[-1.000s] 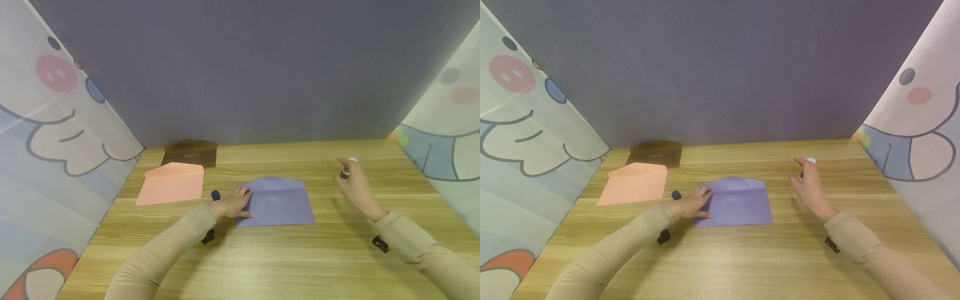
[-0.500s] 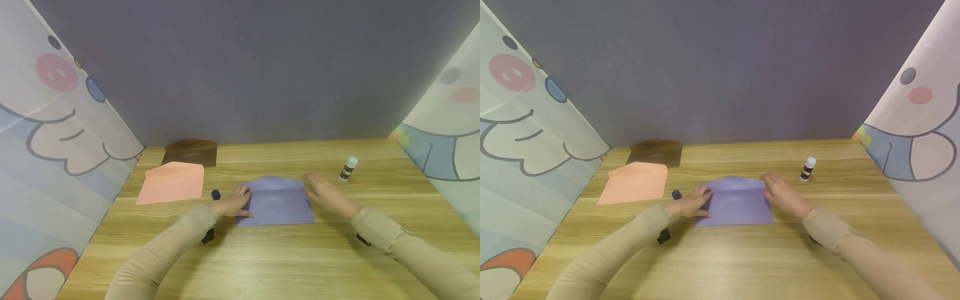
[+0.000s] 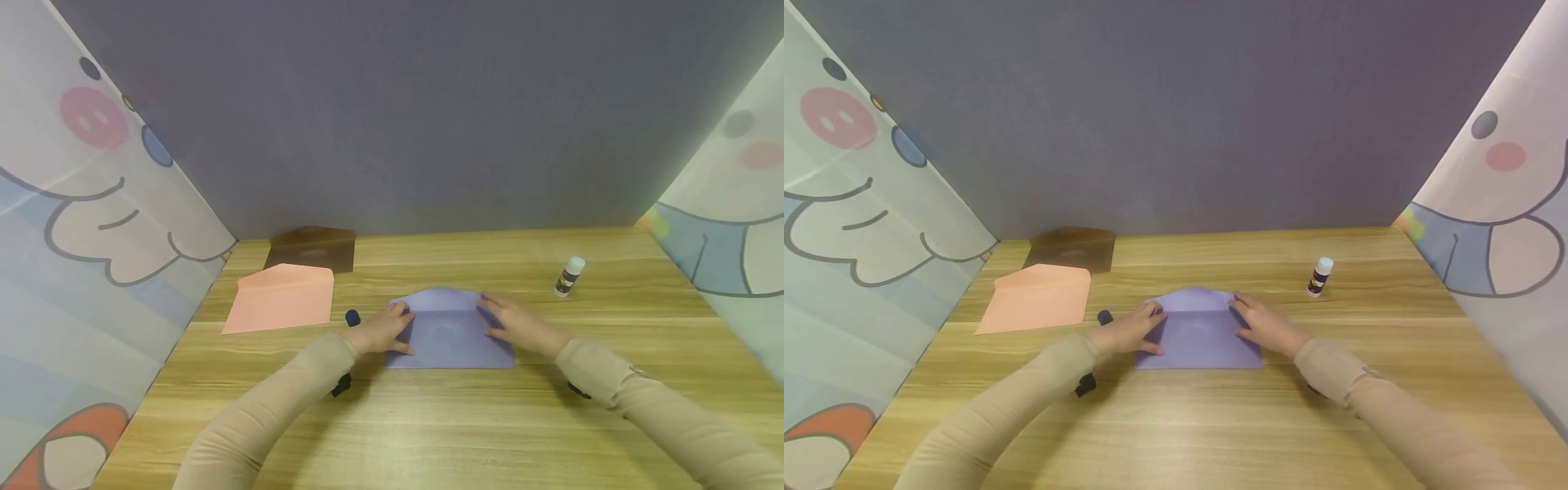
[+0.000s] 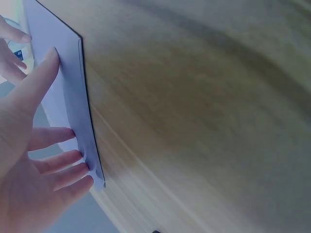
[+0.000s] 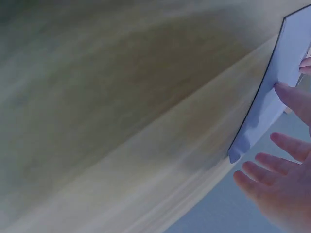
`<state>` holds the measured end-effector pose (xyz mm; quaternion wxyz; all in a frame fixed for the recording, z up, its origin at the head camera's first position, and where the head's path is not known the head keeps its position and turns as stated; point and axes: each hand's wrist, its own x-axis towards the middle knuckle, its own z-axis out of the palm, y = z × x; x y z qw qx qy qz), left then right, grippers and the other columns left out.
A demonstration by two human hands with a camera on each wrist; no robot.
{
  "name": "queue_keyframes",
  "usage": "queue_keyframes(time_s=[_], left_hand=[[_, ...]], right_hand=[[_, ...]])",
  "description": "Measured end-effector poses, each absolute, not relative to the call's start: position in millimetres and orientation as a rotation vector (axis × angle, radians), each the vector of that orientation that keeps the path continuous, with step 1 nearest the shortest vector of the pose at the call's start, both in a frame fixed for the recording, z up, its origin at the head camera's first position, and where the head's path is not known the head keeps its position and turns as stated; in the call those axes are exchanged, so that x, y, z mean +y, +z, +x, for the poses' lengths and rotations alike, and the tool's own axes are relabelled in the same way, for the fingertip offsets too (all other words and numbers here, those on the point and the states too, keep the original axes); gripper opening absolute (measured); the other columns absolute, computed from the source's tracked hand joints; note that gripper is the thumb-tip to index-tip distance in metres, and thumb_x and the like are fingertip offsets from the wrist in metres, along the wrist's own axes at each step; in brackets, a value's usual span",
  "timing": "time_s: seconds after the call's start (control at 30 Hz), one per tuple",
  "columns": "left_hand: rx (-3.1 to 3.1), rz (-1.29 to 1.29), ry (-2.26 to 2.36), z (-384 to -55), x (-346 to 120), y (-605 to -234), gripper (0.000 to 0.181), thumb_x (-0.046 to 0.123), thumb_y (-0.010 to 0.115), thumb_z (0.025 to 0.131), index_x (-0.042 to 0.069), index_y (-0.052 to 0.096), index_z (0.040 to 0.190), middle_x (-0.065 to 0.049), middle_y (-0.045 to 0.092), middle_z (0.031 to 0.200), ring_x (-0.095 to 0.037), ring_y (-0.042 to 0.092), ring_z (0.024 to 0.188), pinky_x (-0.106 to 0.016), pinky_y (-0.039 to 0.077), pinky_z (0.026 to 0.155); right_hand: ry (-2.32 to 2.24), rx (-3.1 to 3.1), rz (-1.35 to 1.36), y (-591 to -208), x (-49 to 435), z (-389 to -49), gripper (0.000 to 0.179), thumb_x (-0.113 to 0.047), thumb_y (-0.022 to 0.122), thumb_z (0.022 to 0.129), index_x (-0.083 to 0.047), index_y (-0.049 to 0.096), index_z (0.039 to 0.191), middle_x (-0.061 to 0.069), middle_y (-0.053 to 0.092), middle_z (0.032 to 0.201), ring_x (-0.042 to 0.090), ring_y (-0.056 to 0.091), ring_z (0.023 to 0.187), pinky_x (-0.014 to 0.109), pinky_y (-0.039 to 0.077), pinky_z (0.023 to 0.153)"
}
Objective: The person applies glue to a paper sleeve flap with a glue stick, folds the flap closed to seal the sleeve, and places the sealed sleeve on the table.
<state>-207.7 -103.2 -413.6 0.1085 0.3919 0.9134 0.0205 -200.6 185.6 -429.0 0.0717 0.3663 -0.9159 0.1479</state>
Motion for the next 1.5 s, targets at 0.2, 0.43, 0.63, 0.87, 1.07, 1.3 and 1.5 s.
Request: queue_keyframes(time_s=[0.2, 0.43, 0.63, 0.87, 1.07, 1.3, 1.5], left_hand=[[2.721, 1.114, 0.133, -208, -104, -414, 0.078, 0.046, 0.067, 0.07, -0.003, 0.045, 0.126, -0.016, 0.034, 0.125, -0.027, 0.036, 0.114, -0.035, 0.036, 0.096], [2.745, 1.012, 0.167, -207, -105, -413, 0.095, 0.049, 0.067, 0.068, 0.001, 0.024, 0.138, -0.029, 0.013, 0.139, -0.044, 0.016, 0.127, -0.053, 0.023, 0.101], [2.732, 0.9, 0.213, -206, -104, -412, 0.104, 0.05, 0.068, 0.067, 0.002, 0.012, 0.141, -0.031, 0.013, 0.139, -0.044, 0.015, 0.128, -0.052, 0.019, 0.104], [2.808, 0.907, 0.135, -204, -101, -416, 0.106, 0.053, 0.067, 0.065, 0.002, 0.013, 0.14, -0.027, 0.022, 0.136, -0.042, 0.022, 0.126, -0.05, 0.021, 0.104], [2.878, 0.993, 0.038, -197, -100, -416, 0.102, 0.053, 0.064, 0.068, -0.002, 0.016, 0.139, -0.022, 0.033, 0.124, -0.037, 0.032, 0.119, -0.046, 0.026, 0.103], [2.896, 1.035, 0.035, -192, -100, -414, 0.099, 0.049, 0.065, 0.07, -0.003, 0.018, 0.139, -0.013, 0.038, 0.109, -0.028, 0.039, 0.108, -0.041, 0.03, 0.102], [2.893, 1.064, 0.061, -192, -100, -414, 0.089, 0.046, 0.067, 0.07, -0.003, 0.03, 0.134, -0.009, 0.039, 0.101, -0.019, 0.042, 0.094, -0.036, 0.037, 0.096]], right_hand=[[0.552, -2.849, 1.037, -428, 186, -202, 0.07, -0.016, 0.072, 0.072, 0.013, 0.037, 0.126, 0.035, 0.034, 0.127, 0.047, 0.036, 0.115, 0.053, 0.031, 0.096], [0.583, -2.919, 1.003, -423, 183, -202, 0.073, -0.015, 0.07, 0.073, 0.015, 0.032, 0.127, 0.035, 0.031, 0.13, 0.047, 0.032, 0.118, 0.053, 0.027, 0.098], [0.599, -2.912, 0.994, -421, 180, -201, 0.074, -0.012, 0.072, 0.071, 0.016, 0.032, 0.127, 0.034, 0.033, 0.129, 0.047, 0.035, 0.116, 0.053, 0.029, 0.097], [0.546, -2.895, 0.953, -421, 178, -200, 0.078, -0.011, 0.074, 0.067, 0.011, 0.032, 0.129, 0.032, 0.04, 0.122, 0.045, 0.039, 0.111, 0.053, 0.035, 0.093], [0.497, -2.862, 0.942, -421, 176, -197, 0.077, -0.01, 0.075, 0.067, 0.009, 0.034, 0.129, 0.025, 0.044, 0.111, 0.038, 0.043, 0.102, 0.047, 0.042, 0.088], [0.469, -2.804, 0.975, -423, 177, -193, 0.069, -0.009, 0.075, 0.067, 0.005, 0.041, 0.125, 0.018, 0.045, 0.104, 0.033, 0.045, 0.098, 0.043, 0.044, 0.085], [0.492, -2.798, 0.993, -423, 176, -192, 0.059, -0.007, 0.074, 0.069, 0.005, 0.044, 0.119, 0.018, 0.046, 0.105, 0.035, 0.045, 0.101, 0.045, 0.044, 0.086]])
